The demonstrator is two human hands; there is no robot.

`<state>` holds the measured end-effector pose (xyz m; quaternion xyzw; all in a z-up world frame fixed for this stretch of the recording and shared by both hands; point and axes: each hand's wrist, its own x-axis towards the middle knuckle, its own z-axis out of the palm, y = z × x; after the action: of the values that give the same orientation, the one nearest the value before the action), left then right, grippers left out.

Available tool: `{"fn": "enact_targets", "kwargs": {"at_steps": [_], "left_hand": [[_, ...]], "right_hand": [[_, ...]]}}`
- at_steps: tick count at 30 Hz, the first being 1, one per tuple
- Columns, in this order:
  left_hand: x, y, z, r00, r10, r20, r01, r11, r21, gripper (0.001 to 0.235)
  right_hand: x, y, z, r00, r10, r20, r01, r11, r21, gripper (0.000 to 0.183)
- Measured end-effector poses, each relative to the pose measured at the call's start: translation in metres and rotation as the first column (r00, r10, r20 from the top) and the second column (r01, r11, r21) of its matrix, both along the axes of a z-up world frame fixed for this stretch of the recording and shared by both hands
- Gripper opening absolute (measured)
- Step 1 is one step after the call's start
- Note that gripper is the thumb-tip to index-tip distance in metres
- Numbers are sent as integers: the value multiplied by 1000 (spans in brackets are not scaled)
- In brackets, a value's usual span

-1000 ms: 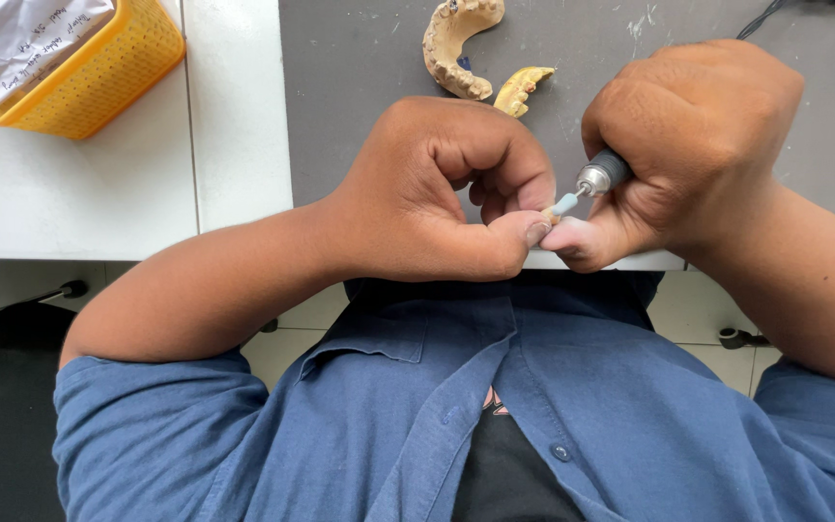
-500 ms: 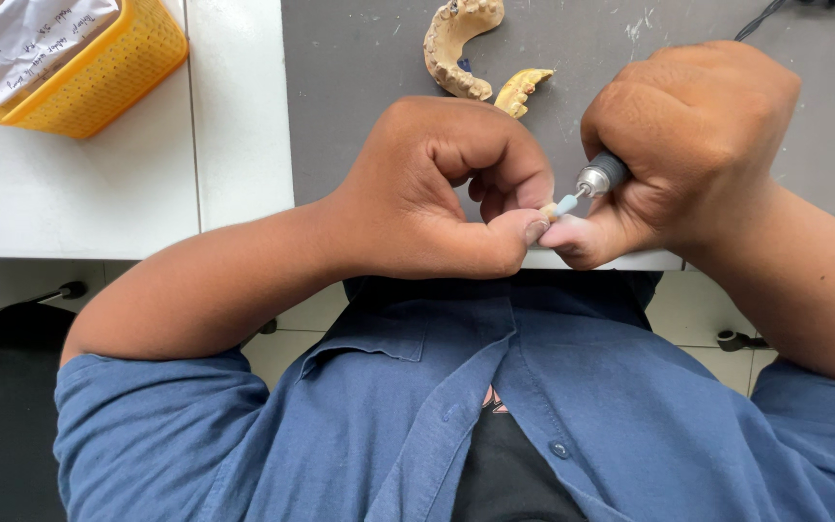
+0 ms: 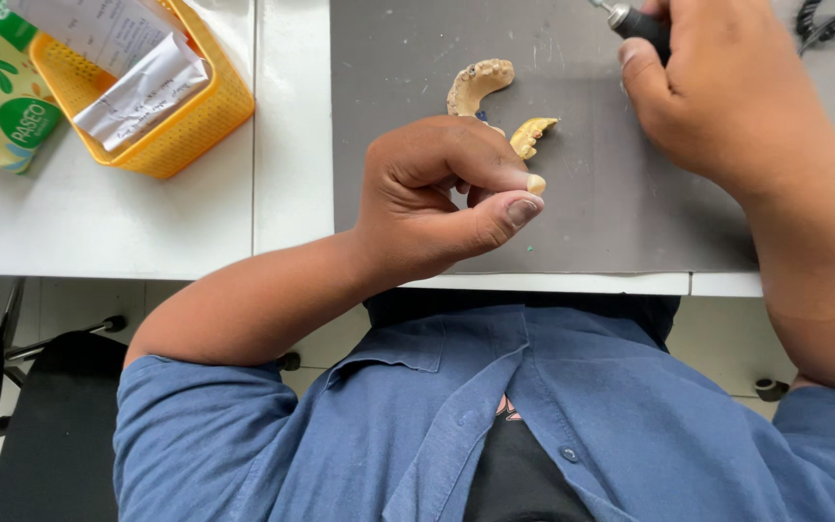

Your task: The person uses a rotary tool to grind and shape a small tooth-like object, then places it into a dental cast and checks the fit. The person repeats the grinding and fitting process several times to adjust the prosthesis.

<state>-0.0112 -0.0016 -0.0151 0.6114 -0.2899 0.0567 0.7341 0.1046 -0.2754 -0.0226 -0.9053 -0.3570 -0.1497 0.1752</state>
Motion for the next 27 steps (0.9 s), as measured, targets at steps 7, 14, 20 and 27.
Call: {"fn": "enact_targets", "kwargs": {"at_steps": [7, 14, 20, 27], "left_hand": [[5, 0, -8, 979, -153, -135, 118, 964, -237, 6], [5, -4, -5, 997, -9, -82, 3, 997, -75, 6], [8, -5, -2, 955, 238, 179, -273, 939, 209, 9], [19, -6, 5, 854, 303, 422, -467, 804, 368, 13]], "right_hand": [[1, 21, -10, 990, -135, -52, 131, 989, -69, 27], [-23, 25, 23, 999, 5, -36, 2, 984, 177, 25], [-67, 38, 40, 737, 567, -368, -135, 657, 741, 22], [-63, 45, 34, 756, 423, -499, 9, 756, 655, 10]]}}
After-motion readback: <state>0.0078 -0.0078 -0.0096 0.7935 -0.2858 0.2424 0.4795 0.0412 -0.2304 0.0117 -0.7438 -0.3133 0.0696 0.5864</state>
